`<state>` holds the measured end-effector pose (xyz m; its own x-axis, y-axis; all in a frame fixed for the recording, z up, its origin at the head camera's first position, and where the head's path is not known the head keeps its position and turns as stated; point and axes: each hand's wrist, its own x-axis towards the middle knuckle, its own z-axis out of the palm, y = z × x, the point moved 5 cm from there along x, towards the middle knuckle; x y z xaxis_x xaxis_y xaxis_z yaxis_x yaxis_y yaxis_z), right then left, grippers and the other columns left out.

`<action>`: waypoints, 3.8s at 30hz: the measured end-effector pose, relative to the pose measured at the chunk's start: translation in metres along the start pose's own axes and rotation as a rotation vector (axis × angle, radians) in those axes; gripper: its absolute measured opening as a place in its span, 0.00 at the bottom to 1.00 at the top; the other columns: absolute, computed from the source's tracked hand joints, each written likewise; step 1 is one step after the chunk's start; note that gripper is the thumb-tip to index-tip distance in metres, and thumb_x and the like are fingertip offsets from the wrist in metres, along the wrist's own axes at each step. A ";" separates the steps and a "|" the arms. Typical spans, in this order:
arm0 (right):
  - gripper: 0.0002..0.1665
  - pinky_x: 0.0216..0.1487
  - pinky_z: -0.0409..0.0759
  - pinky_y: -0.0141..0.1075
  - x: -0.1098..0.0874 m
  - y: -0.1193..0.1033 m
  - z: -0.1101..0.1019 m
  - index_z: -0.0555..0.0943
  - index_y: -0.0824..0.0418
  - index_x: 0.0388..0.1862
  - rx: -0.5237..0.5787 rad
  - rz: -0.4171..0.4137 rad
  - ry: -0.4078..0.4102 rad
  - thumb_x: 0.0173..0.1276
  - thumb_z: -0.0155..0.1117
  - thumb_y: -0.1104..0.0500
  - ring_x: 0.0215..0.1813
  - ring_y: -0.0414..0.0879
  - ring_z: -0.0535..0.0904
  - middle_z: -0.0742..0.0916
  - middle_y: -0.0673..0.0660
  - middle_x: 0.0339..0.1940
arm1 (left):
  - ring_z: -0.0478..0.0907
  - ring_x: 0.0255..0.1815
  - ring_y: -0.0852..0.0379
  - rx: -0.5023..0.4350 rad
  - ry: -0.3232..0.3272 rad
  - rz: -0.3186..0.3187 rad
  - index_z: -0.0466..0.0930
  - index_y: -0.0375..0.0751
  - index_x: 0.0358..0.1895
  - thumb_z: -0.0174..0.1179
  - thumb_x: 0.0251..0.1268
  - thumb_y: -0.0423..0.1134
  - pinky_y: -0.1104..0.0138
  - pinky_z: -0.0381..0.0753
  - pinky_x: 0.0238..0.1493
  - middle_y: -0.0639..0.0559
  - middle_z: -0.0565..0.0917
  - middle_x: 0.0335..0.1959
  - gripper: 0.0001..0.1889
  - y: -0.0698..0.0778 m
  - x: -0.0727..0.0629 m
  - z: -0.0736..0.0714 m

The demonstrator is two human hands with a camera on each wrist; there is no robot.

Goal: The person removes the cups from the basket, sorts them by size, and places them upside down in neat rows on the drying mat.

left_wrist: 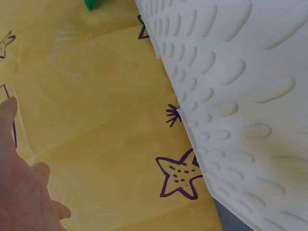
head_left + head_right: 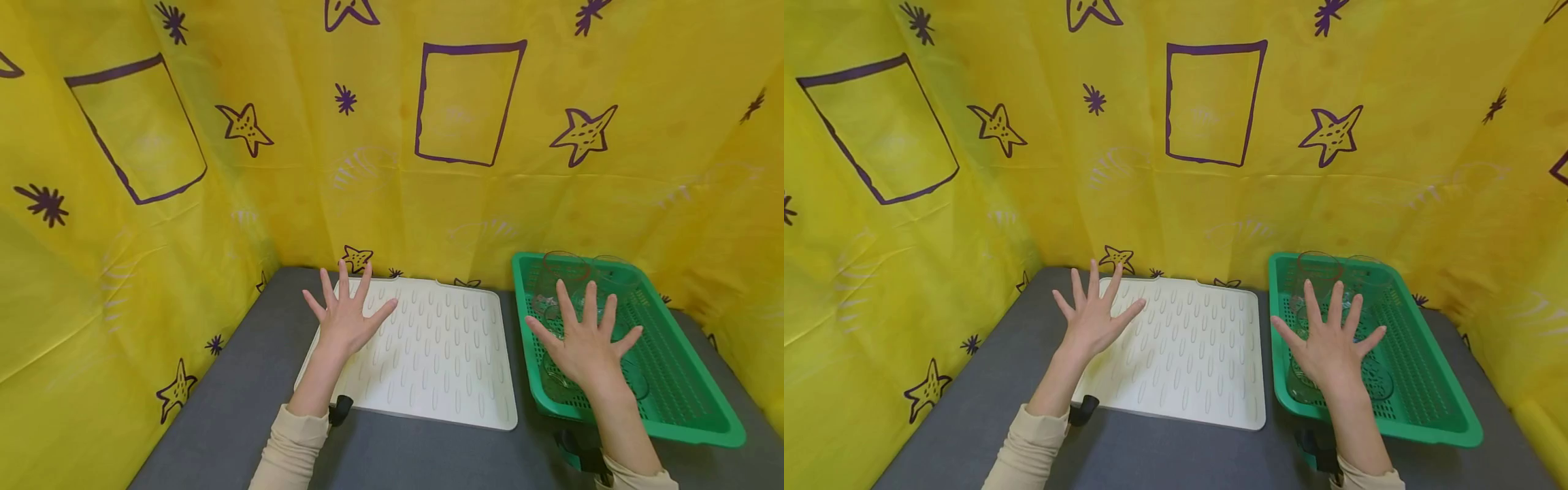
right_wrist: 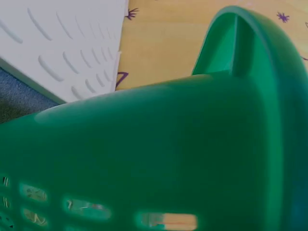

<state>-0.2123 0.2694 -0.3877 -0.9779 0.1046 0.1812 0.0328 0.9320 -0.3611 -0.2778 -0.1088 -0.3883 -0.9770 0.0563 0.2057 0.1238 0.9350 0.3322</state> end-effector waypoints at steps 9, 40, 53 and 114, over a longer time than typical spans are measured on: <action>0.55 0.51 0.16 0.77 -0.002 0.004 0.003 0.33 0.45 0.80 -0.001 -0.001 -0.016 0.67 0.43 0.24 0.72 0.69 0.17 0.32 0.68 0.77 | 0.12 0.73 0.41 -0.022 -0.003 0.010 0.37 0.69 0.78 0.37 0.58 0.80 0.34 0.12 0.60 0.49 0.25 0.78 0.46 0.001 -0.002 0.001; 0.52 0.55 0.51 0.75 -0.022 0.059 -0.024 0.43 0.76 0.75 0.281 -0.046 -0.004 0.73 0.57 0.46 0.66 0.82 0.50 0.57 0.85 0.69 | 0.67 0.67 0.41 -0.983 0.070 -0.023 0.66 0.41 0.70 0.63 0.66 0.41 0.45 0.66 0.64 0.42 0.69 0.68 0.30 -0.016 -0.024 0.011; 0.61 0.50 0.55 0.71 -0.030 0.092 -0.025 0.48 0.85 0.70 0.077 -0.039 -0.122 0.64 0.66 0.40 0.57 0.82 0.58 0.63 0.89 0.60 | 0.74 0.62 0.45 -1.289 -0.107 -0.114 0.66 0.38 0.68 0.60 0.68 0.38 0.51 0.72 0.62 0.40 0.73 0.63 0.27 -0.025 -0.035 0.026; 0.58 0.41 0.69 0.59 -0.042 0.030 -0.071 0.58 0.68 0.74 0.197 -0.095 0.020 0.55 0.76 0.43 0.55 0.68 0.68 0.72 0.72 0.62 | 0.73 0.61 0.38 -1.399 -0.235 -0.120 0.67 0.35 0.66 0.57 0.69 0.36 0.52 0.72 0.62 0.32 0.71 0.63 0.24 -0.019 -0.055 0.044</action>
<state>-0.1556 0.3182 -0.3409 -0.9703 0.0282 0.2402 -0.1022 0.8526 -0.5125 -0.2336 -0.1146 -0.4463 -0.9822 0.1880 0.0031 -0.0285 -0.1652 0.9858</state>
